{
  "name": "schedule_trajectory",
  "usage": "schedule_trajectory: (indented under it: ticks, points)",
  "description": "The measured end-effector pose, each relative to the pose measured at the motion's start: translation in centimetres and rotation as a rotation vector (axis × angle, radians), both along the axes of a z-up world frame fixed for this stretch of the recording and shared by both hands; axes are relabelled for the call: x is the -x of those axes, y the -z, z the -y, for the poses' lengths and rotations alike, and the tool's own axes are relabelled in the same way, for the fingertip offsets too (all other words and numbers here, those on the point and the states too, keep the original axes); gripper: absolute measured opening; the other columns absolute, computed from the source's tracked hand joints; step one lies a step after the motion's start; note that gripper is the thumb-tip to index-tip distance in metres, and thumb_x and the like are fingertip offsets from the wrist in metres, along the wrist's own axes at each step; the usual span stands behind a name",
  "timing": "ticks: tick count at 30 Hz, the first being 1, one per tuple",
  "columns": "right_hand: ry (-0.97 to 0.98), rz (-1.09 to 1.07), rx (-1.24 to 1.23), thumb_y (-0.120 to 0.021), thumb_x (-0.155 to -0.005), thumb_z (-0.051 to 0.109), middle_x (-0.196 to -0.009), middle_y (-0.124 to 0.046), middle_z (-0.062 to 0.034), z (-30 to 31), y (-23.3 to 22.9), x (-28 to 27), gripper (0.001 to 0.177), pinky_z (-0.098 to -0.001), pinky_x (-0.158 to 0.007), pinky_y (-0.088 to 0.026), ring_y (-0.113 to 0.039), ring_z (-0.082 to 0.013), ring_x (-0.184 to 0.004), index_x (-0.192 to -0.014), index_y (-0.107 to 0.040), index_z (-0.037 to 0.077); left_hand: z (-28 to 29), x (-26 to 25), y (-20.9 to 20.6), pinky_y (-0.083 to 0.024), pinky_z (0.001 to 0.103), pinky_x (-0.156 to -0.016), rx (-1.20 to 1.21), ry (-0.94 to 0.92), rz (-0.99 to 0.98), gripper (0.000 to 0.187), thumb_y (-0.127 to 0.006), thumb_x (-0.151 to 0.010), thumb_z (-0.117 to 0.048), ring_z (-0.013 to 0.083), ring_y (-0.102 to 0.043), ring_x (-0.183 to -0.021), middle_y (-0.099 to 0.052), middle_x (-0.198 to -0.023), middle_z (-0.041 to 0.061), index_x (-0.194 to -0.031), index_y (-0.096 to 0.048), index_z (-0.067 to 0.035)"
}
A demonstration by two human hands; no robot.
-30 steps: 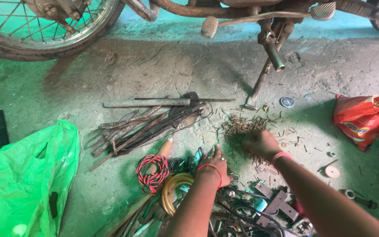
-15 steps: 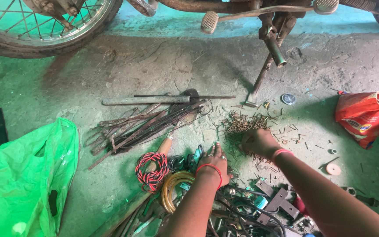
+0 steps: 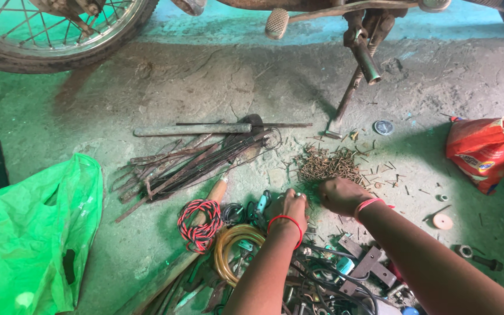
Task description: The person sits on the floor and sorts a pile of small metal nails by hand. They pick up handfuls of nails, separate them, and place them into a red and yellow plastic bag. The task is repetitive and involves handling small hardware items.
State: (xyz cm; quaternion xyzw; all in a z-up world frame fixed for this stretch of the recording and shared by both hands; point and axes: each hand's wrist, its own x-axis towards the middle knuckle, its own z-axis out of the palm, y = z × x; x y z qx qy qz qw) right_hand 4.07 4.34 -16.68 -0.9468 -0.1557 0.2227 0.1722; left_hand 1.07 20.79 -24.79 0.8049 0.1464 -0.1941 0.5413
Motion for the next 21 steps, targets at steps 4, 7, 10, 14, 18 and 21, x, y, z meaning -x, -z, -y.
schedule_trajectory:
  ticks: [4,7,10,14,18,21]
  points:
    - [0.183,-0.186,-0.460,-0.063,-0.087,0.011,-0.085,-0.076,-0.0111,1.4,-0.4,-0.5,0.013,-0.0396,-0.077,-0.060,-0.072,-0.0256,-0.081,-0.092,-0.074,0.005,0.2,-1.1,2.2,-0.054,0.040,-0.066,0.627,-0.489,-0.237,0.008,-0.055,-0.098,-0.009,0.0267,-0.058,-0.080,-0.055,-0.105,0.017,-0.105,-0.051,-0.008]
    - [0.458,-0.382,-0.916,-0.066,-0.085,0.007,-0.085,-0.074,-0.0098,2.6,-0.8,-1.2,0.007,-0.0361,-0.077,-0.060,-0.072,-0.0230,-0.081,-0.091,-0.067,0.004,-1.1,-0.2,3.3,-0.054,0.038,-0.069,-0.391,0.224,0.402,0.029,-0.077,-0.076,0.010,0.0228,-0.065,-0.081,-0.056,-0.106,0.014,-0.091,-0.056,-0.004]
    - [0.579,-0.442,-1.102,-0.068,-0.084,0.008,-0.087,-0.071,-0.0085,3.0,-0.9,-1.2,0.012,-0.0325,-0.079,-0.061,-0.072,-0.0211,-0.083,-0.094,-0.063,0.003,-1.0,-0.3,3.9,-0.056,0.036,-0.064,-0.363,0.194,0.333,0.027,-0.069,-0.077,0.018,0.0162,-0.066,-0.075,-0.055,-0.104,0.011,-0.086,-0.055,-0.002]
    - [0.480,-0.299,-0.822,-0.073,-0.084,0.010,-0.082,-0.072,-0.0110,2.1,-0.5,-1.0,0.012,-0.0348,-0.074,-0.060,-0.070,-0.0228,-0.077,-0.093,-0.069,0.004,-1.0,-0.7,3.9,-0.057,0.031,-0.067,-0.039,-0.001,0.090,0.025,-0.061,-0.081,0.017,0.0157,-0.065,-0.070,-0.060,-0.078,0.009,-0.092,-0.050,-0.003]
    - [0.210,-0.013,-0.443,-0.078,-0.079,0.016,-0.083,-0.077,-0.0035,0.2,0.4,-1.0,0.009,-0.0338,-0.075,-0.060,-0.076,-0.0181,-0.080,-0.087,-0.075,0.014,-1.1,-0.6,2.3,-0.057,0.031,-0.067,0.154,-0.099,0.078,0.013,-0.053,-0.091,0.009,0.0170,-0.066,-0.069,-0.061,-0.075,0.007,-0.093,-0.051,-0.003]
    - [0.090,0.078,-0.306,-0.078,-0.078,0.019,-0.085,-0.076,-0.0082,-1.3,1.3,-1.0,0.011,-0.0380,-0.075,-0.060,-0.076,-0.0247,-0.082,-0.087,-0.073,0.013,-2.3,-0.2,0.1,-0.052,0.035,-0.065,-0.204,0.047,0.324,0.006,-0.066,-0.092,-0.003,0.0219,-0.068,-0.068,-0.068,-0.079,0.011,-0.087,-0.064,-0.005]
